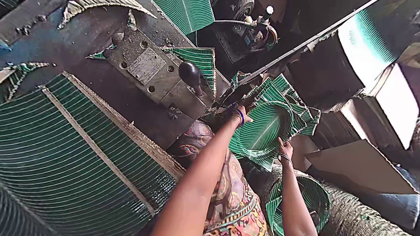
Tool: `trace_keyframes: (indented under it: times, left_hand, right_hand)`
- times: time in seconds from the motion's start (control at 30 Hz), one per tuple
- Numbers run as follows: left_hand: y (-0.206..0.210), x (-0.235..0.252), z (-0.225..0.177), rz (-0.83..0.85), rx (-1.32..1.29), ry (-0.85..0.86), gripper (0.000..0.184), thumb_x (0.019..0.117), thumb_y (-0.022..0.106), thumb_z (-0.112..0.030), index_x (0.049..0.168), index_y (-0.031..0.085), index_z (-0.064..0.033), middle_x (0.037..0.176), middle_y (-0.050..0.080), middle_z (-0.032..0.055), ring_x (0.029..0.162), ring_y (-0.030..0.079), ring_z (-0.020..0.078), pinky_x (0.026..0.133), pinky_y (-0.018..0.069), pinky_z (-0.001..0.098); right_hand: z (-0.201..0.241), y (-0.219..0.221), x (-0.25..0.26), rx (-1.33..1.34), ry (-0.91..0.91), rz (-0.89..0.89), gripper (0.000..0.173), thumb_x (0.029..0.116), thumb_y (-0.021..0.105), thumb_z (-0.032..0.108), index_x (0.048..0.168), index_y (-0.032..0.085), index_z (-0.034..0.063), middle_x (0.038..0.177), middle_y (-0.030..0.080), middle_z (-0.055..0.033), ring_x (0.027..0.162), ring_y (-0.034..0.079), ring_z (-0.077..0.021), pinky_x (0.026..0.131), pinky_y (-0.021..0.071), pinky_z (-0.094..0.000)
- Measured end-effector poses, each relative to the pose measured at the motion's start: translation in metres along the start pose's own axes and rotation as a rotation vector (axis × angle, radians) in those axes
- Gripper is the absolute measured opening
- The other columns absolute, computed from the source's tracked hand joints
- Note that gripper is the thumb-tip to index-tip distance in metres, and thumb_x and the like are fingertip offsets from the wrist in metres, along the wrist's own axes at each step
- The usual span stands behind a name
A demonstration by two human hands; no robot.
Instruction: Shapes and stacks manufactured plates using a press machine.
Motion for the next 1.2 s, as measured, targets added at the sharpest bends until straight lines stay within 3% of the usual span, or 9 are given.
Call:
trace_keyframes:
  times: [0.17,0.23,0.33,0.53,0.73,0.83,0.97,1.1,1.2]
  left_hand:
    - [0.008,-0.005,-0.014,-0.136,0.109,0.073,0.077,0.0867,0.079,-0.041,0.138,0.053,0.011,0.149,0.045,0.0319,0.144,0.039,0.0424,0.119,0.0315,0.0551]
    - [0.01,-0.027,-0.032,-0.204,0.116,0.135,0.085,0.0843,0.079,-0.048,0.143,0.05,0.0064,0.15,0.045,0.0292,0.145,0.038,0.0423,0.121,0.0292,0.0552]
    - [0.03,-0.058,-0.058,-0.239,0.028,0.144,0.101,0.0806,0.081,-0.054,0.156,0.037,-0.0031,0.156,0.039,0.0286,0.146,0.035,0.0444,0.119,0.0293,0.0601]
    - [0.047,-0.06,-0.064,-0.274,0.013,0.212,0.093,0.0712,0.088,-0.053,0.148,0.05,-0.0162,0.164,0.022,0.0225,0.147,0.029,0.0445,0.115,0.034,0.0607]
    - [0.032,-0.056,-0.038,-0.107,-0.173,0.191,0.106,0.079,0.088,-0.04,0.157,0.026,-0.0039,0.147,0.049,0.0284,0.132,0.053,0.0428,0.108,0.0434,0.0588]
    - [0.025,-0.048,-0.026,-0.048,-0.207,0.108,0.119,0.0797,0.087,-0.041,0.163,0.01,-0.006,0.156,0.039,0.0275,0.142,0.043,0.0424,0.115,0.0365,0.0576]
    - [0.032,-0.038,-0.017,-0.05,-0.209,0.161,0.094,0.0841,0.081,-0.048,0.15,0.04,0.0058,0.145,0.05,0.0322,0.135,0.049,0.0451,0.111,0.0392,0.0586]
    - [0.032,-0.056,-0.04,-0.048,-0.318,0.247,0.092,0.0842,0.085,-0.029,0.153,0.031,-0.0014,0.141,0.053,0.0304,0.127,0.056,0.0428,0.105,0.0452,0.0569]
    - [0.029,-0.079,-0.061,-0.099,-0.294,0.332,0.09,0.0831,0.086,-0.033,0.151,0.035,-0.0046,0.128,0.061,0.0299,0.113,0.064,0.0436,0.096,0.0506,0.0605]
  right_hand:
    - [-0.001,0.001,0.001,0.101,0.005,0.075,0.056,0.1053,0.057,0.038,0.143,0.054,-0.0035,0.138,0.061,-0.0278,0.132,0.057,-0.0366,0.114,0.0386,-0.0527]
    - [-0.002,0.007,-0.006,0.254,0.068,0.096,0.046,0.108,0.053,0.028,0.14,0.055,-0.0051,0.135,0.061,-0.0265,0.124,0.059,-0.0306,0.107,0.0433,-0.0465]
    - [-0.014,0.018,-0.01,0.429,0.214,0.091,0.045,0.1115,0.042,0.028,0.142,0.054,-0.003,0.143,0.055,-0.0254,0.13,0.054,-0.0327,0.106,0.0429,-0.0519]
    - [-0.037,0.022,-0.009,0.584,0.281,-0.019,0.048,0.1105,0.044,0.033,0.137,0.057,-0.004,0.136,0.06,-0.0249,0.126,0.058,-0.0312,0.106,0.0443,-0.0502]
    - [-0.02,0.005,-0.019,0.596,0.197,-0.005,0.048,0.1099,0.047,0.03,0.142,0.053,-0.0058,0.143,0.056,-0.026,0.131,0.054,-0.03,0.11,0.0398,-0.0469]
    - [0.003,-0.008,-0.023,0.468,0.144,0.027,0.054,0.1109,0.044,0.035,0.144,0.051,-0.0075,0.149,0.05,-0.0281,0.141,0.048,-0.034,0.118,0.0324,-0.0491]
    - [0.007,-0.021,-0.015,0.426,0.125,0.008,0.056,0.1101,0.045,0.039,0.138,0.057,-0.0071,0.14,0.058,-0.0282,0.132,0.055,-0.0343,0.113,0.0378,-0.0495]
    - [-0.006,-0.037,-0.007,0.425,0.068,-0.058,0.054,0.1089,0.048,0.04,0.125,0.065,-0.0086,0.125,0.066,-0.0274,0.117,0.062,-0.0309,0.104,0.0432,-0.0478]
    - [-0.007,-0.065,-0.018,0.556,0.009,-0.137,0.049,0.1088,0.049,0.036,0.131,0.063,-0.0059,0.13,0.065,-0.0234,0.12,0.062,-0.0254,0.106,0.0449,-0.0429]
Point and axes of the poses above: each hand's wrist, its own x-axis towards the middle knuckle, its own y-axis out of the palm, z = x × y, the point moved 6 cm from there along x, towards the middle knuckle
